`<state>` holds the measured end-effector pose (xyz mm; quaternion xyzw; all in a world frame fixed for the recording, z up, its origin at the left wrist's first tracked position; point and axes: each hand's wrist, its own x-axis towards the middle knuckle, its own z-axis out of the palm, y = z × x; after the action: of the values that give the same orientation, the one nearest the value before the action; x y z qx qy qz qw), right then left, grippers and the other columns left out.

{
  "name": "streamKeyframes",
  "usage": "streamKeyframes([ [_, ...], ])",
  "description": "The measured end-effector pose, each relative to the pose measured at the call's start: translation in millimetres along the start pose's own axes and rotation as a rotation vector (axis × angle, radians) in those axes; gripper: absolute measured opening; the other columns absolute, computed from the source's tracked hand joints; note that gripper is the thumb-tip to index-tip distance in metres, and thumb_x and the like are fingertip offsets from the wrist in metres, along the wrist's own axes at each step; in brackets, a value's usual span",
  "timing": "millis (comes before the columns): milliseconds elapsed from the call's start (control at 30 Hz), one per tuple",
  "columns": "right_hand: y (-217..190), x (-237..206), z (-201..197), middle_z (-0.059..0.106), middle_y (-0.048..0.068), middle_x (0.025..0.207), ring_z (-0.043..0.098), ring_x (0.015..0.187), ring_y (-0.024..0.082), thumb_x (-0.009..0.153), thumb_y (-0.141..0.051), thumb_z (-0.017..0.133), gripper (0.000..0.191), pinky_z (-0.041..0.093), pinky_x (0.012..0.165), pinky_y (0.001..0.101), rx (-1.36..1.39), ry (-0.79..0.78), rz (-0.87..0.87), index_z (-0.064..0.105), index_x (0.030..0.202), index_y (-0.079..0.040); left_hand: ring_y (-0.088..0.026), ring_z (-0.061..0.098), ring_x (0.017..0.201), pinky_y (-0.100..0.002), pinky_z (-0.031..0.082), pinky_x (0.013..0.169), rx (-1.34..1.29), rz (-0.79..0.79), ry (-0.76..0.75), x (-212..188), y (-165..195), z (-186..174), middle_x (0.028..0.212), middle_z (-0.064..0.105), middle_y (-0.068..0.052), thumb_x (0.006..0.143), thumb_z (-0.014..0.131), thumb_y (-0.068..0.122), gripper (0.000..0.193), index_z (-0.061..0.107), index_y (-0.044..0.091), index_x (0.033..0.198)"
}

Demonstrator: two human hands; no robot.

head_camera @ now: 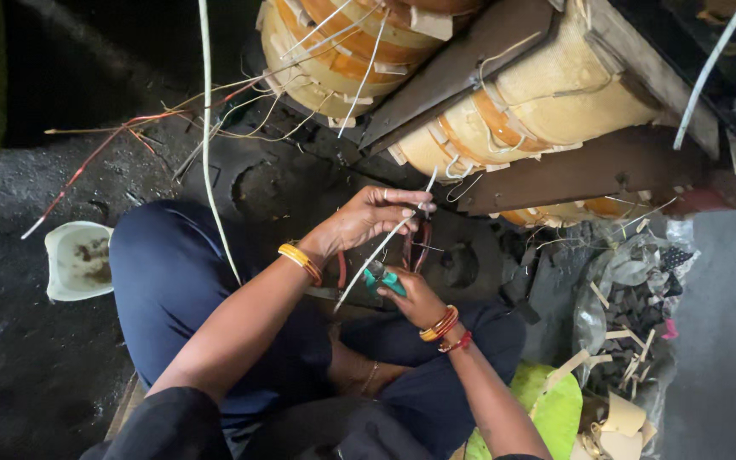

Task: The person sits on the floor and uses pliers to strip insulation from wires and connect them to copper windings on stacked cylindrical coils. The person repeatedly cuts, strips, and twists wires to secure connections on the coil assembly.

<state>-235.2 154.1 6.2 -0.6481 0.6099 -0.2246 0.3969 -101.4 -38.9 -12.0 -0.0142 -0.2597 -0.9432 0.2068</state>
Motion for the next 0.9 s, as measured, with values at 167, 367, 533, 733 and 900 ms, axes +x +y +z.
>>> streamKeyframes([
  [167, -7, 6, -6, 0.072, 0.014, 0.103, 0.07, 0.093, 0.026, 0.098, -0.017, 0.064, 0.027, 0.054, 0.087, 0.0353, 0.052, 0.0, 0.062, 0.07, 0.12, -0.003, -0.018, 0.072, 0.1, -0.033, 0.06, 0.091, 0.067, 0.006, 0.011, -1, 2, 6, 0.135, 0.068, -0.014, 0.098, 0.067, 0.003, 0.045, 0.061, -0.001, 0.142],
  [367, -8, 5, -14, 0.07, 0.015, 0.079, 0.062, 0.068, 0.026, 0.099, -0.022, 0.066, 0.027, 0.053, 0.068, 0.0348, -0.104, 0.209, 0.302, 0.066, 0.116, -0.001, -0.023, 0.074, 0.11, -0.036, 0.058, 0.095, 1.244, 0.27, 0.394, -9, 26, 15, 0.122, 0.077, -0.011, 0.095, 0.075, 0.014, 0.027, 0.077, 0.013, 0.122],
  [533, -8, 1, -28, 0.078, 0.011, 0.084, 0.077, 0.078, 0.02, 0.101, -0.025, 0.061, 0.026, 0.057, 0.069, 0.0337, -0.044, 0.328, 0.302, 0.067, 0.109, -0.001, -0.026, 0.075, 0.107, -0.038, 0.056, 0.096, 1.118, 0.25, -0.033, -14, 39, 23, 0.118, 0.076, -0.012, 0.078, 0.083, 0.006, 0.044, 0.074, 0.008, 0.121],
  [733, -3, -5, -26, 0.077, 0.014, 0.092, 0.077, 0.087, 0.023, 0.101, -0.022, 0.063, 0.024, 0.058, 0.076, 0.0362, -0.082, 0.312, 0.232, 0.066, 0.109, 0.0, -0.017, 0.075, 0.1, -0.034, 0.059, 0.09, 1.136, 0.178, -0.01, -13, 28, 27, 0.113, 0.079, -0.009, 0.072, 0.082, -0.003, 0.051, 0.075, 0.009, 0.121],
  [900, 10, -4, -26, 0.074, 0.013, 0.095, 0.075, 0.087, 0.021, 0.097, -0.018, 0.064, 0.027, 0.058, 0.079, 0.0353, -0.002, 0.278, 0.248, 0.064, 0.117, 0.0, -0.016, 0.076, 0.088, -0.03, 0.065, 0.077, 0.806, -0.02, -0.009, -12, 21, 22, 0.111, 0.078, -0.009, 0.084, 0.072, -0.007, 0.042, 0.075, 0.007, 0.125],
])
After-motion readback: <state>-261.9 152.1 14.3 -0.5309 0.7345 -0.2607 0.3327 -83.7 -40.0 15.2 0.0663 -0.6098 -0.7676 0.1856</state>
